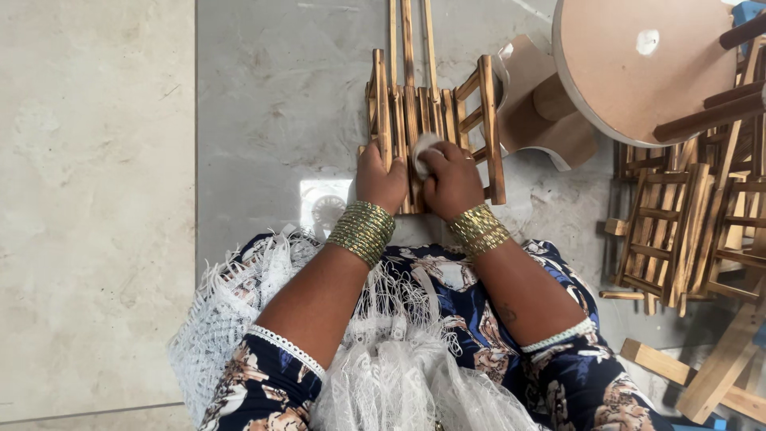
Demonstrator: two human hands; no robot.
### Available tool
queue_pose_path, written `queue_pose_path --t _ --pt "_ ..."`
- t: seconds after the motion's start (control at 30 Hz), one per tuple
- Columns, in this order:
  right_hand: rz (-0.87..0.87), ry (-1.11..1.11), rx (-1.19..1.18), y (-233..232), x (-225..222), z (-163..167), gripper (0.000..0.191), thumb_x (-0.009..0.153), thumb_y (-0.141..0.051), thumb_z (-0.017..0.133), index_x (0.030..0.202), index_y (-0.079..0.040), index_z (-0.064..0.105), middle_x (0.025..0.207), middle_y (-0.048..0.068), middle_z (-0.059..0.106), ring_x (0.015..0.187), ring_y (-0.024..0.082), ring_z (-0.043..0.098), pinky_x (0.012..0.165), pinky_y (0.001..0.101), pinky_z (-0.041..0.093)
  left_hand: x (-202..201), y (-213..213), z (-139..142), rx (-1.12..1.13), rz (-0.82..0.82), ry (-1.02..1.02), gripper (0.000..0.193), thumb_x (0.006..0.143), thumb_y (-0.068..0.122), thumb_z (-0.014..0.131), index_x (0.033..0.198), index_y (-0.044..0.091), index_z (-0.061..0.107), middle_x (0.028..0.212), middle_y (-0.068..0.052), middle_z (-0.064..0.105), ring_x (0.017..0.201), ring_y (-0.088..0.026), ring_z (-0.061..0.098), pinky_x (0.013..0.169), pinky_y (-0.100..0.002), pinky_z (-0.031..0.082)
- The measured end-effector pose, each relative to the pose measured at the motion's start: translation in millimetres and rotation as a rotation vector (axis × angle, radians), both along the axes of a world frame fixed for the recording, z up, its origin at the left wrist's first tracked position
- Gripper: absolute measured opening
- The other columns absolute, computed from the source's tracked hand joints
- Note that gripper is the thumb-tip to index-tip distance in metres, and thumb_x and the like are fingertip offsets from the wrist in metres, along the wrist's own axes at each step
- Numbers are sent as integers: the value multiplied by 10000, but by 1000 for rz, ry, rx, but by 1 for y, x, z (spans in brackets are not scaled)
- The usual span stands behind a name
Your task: The person sits on the floor and wipes dust off a small round wooden stool with a cloth, turning it to clean the seat, edges and legs, then sets it aside and wipes the slats and frame of a wooden chair with the same cloth.
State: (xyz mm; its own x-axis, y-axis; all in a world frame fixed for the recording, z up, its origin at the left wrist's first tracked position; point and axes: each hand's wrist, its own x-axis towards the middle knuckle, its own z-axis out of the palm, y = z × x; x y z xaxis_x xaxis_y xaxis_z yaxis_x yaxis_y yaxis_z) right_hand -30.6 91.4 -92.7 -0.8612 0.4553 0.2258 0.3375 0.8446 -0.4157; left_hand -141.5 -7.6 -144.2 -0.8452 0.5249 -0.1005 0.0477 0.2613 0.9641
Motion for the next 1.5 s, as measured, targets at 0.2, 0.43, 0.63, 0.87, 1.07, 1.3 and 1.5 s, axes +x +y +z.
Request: queue_pose_path --t 0.2,0.43,0.63,0.87,1.07,1.3,1.5 --pt "112 -199 -53 -12 -5 -23 441 814 -84 641 1249 -124 699 1247 217 623 1042 444 611 927 527 506 -1 -1 7 -51 -34 58 492 880 156 666 1328 3 532 1248 -246 611 1147 -402 629 997 -455 504" --pt "-61 -150 86 7 -36 -31 291 853 -164 696 1139 -156 748 1266 200 627 1112 432 610 931 494 519 0 3 -7 -108 -41 66 623 842 132 682 1400 -6 443 1331 -306 527 1222 -453 555 1046 -478 455" --pt "-252 -157 110 35 -98 -33 256 933 -131 605 1143 -198 737 1309 158 629 1128 397 641 945 476 542 -6 8 -25 -80 16 186 640 827 80 664 1409 -48 433 1345 -332 518 1262 -493 513 1090 -498 421" --pt "-431 -323 178 75 -124 -18 259 961 -100 538 1185 -141 659 1237 172 626 1068 409 662 861 489 565 -3 10 -12 -7 36 125 584 843 61 654 1385 -38 459 1306 -290 562 1223 -449 557 1056 -484 449" --pt "-321 -535 218 48 -101 -21 376 923 -122 576 1290 -47 597 1189 267 616 1058 417 669 878 485 575 5 7 -5 3 87 61 515 825 52 649 1325 11 530 1267 -260 588 1186 -430 584 1040 -480 465" --pt "-262 -523 19 1 -16 -16 405 960 -202 617 1360 -139 586 1296 250 561 1128 452 620 904 528 553 11 0 -6 38 89 71 507 832 45 651 1324 15 534 1259 -259 582 1182 -432 574 1030 -482 459" --pt "-117 -717 -10 -37 53 5 572 766 -160 712 1325 -188 593 1309 226 540 1167 419 604 947 471 545 13 -5 0 58 117 5 457 839 51 637 1289 9 567 1188 -234 613 1095 -397 637 985 -458 498"
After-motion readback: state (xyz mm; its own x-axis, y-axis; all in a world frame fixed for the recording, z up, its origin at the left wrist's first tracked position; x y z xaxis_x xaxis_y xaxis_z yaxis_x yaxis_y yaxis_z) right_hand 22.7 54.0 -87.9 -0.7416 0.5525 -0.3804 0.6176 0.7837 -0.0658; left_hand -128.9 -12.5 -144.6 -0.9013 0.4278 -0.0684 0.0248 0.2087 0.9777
